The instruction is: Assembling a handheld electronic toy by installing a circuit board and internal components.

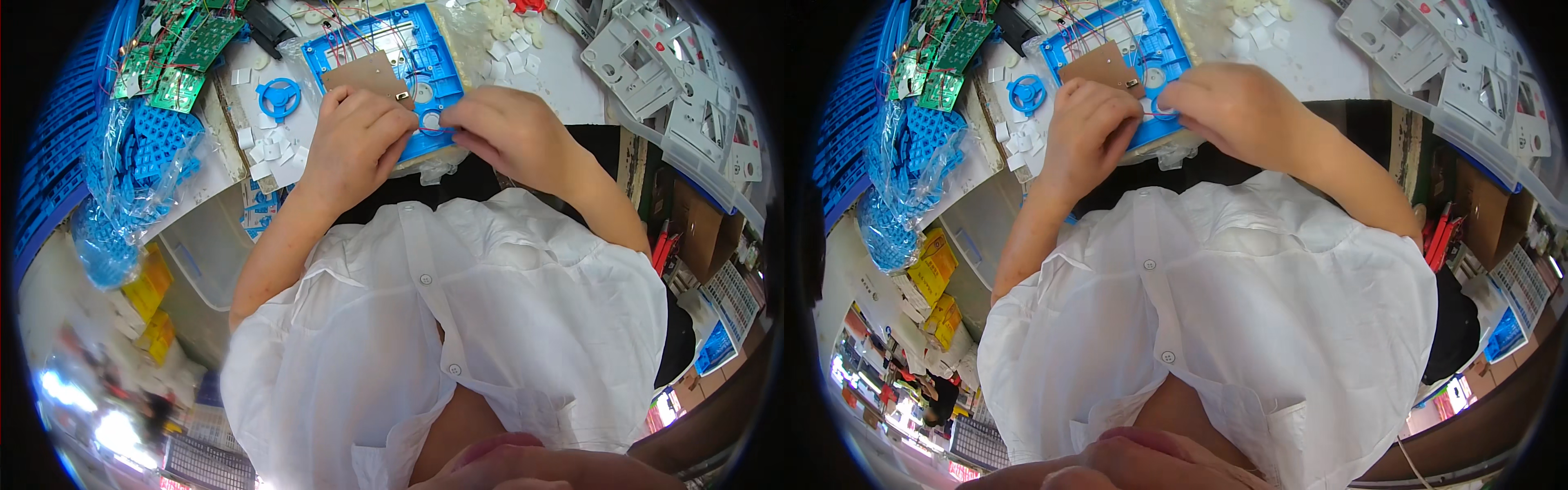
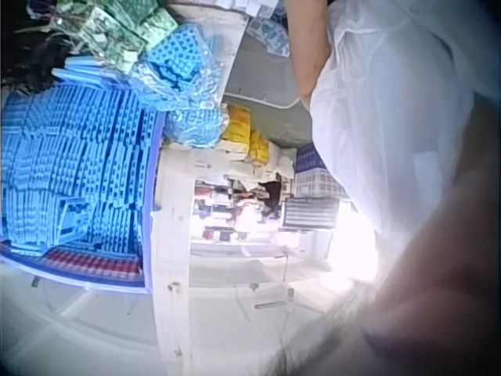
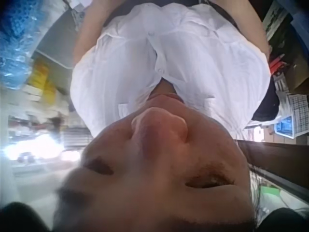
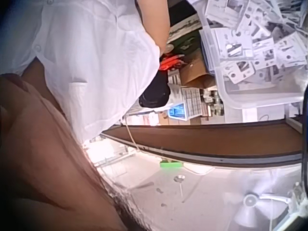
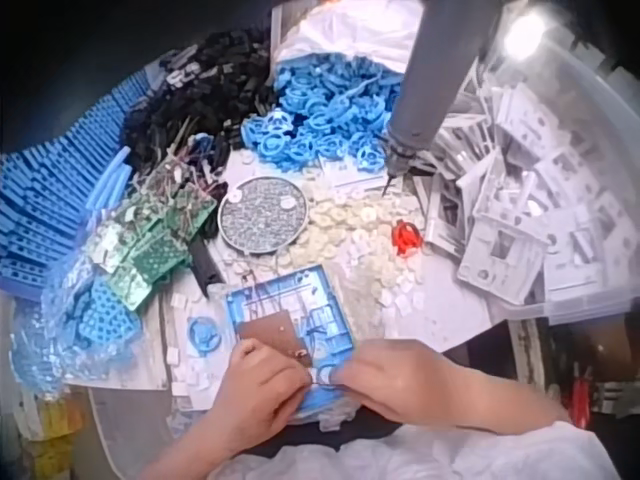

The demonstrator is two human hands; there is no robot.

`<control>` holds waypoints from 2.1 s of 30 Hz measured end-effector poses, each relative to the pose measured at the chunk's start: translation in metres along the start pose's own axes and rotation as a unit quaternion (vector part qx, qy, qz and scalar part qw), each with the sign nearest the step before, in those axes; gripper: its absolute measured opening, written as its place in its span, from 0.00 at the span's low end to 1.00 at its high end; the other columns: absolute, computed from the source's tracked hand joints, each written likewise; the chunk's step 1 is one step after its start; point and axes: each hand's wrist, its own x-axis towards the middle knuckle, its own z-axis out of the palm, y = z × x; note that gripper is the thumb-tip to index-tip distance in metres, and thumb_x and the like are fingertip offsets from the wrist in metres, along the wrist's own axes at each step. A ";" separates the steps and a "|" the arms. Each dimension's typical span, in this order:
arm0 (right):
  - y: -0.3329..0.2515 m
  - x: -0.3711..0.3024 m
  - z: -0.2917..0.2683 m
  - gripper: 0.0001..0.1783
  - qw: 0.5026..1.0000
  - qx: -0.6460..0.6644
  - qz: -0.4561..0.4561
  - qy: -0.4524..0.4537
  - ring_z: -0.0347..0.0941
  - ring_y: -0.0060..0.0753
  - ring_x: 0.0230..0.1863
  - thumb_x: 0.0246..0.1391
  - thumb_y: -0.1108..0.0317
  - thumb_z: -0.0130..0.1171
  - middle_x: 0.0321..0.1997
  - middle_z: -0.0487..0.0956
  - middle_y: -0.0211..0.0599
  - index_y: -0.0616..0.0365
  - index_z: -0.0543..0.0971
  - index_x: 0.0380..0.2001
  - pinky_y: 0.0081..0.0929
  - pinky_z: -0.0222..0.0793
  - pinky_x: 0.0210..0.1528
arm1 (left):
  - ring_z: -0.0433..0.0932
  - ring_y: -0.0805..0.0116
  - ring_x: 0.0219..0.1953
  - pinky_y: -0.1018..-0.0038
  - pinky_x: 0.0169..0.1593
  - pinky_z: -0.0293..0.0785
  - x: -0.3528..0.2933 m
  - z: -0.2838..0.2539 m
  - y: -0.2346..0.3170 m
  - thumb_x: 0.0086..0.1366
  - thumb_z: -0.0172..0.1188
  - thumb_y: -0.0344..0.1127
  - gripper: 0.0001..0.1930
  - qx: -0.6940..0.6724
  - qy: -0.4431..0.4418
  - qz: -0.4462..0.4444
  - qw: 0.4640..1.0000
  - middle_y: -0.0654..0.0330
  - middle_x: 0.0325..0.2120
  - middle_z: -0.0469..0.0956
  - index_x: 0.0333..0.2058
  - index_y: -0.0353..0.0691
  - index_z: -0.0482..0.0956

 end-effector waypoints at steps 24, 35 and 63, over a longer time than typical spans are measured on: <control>-0.008 0.001 -0.004 0.08 0.963 -0.182 -0.091 -0.174 0.78 0.34 0.35 0.49 0.70 0.62 0.30 0.76 0.32 0.55 0.74 0.33 0.28 0.76 0.34 | 0.77 0.65 0.44 0.61 0.55 0.65 0.000 0.007 0.010 0.56 0.68 0.29 0.10 0.023 -0.006 -0.005 1.000 0.68 0.39 0.80 0.37 0.47 0.81; 0.028 -0.002 -0.009 0.07 0.979 -0.057 -0.108 -0.164 0.76 0.43 0.34 0.53 0.70 0.64 0.33 0.76 0.37 0.56 0.76 0.33 0.35 0.75 0.35 | 0.77 0.64 0.46 0.60 0.55 0.65 -0.003 0.005 -0.001 0.58 0.68 0.29 0.09 -0.001 -0.020 0.007 1.000 0.67 0.40 0.80 0.38 0.47 0.81; 0.025 -0.042 0.003 0.15 0.985 0.126 0.113 0.029 0.72 0.26 0.30 0.49 0.75 0.70 0.36 0.77 0.29 0.53 0.83 0.42 0.23 0.69 0.30 | 0.75 0.55 0.45 0.66 0.47 0.75 0.005 -0.012 0.007 0.49 0.72 0.25 0.24 -0.076 -0.009 -0.035 0.996 0.54 0.48 0.73 0.47 0.40 0.77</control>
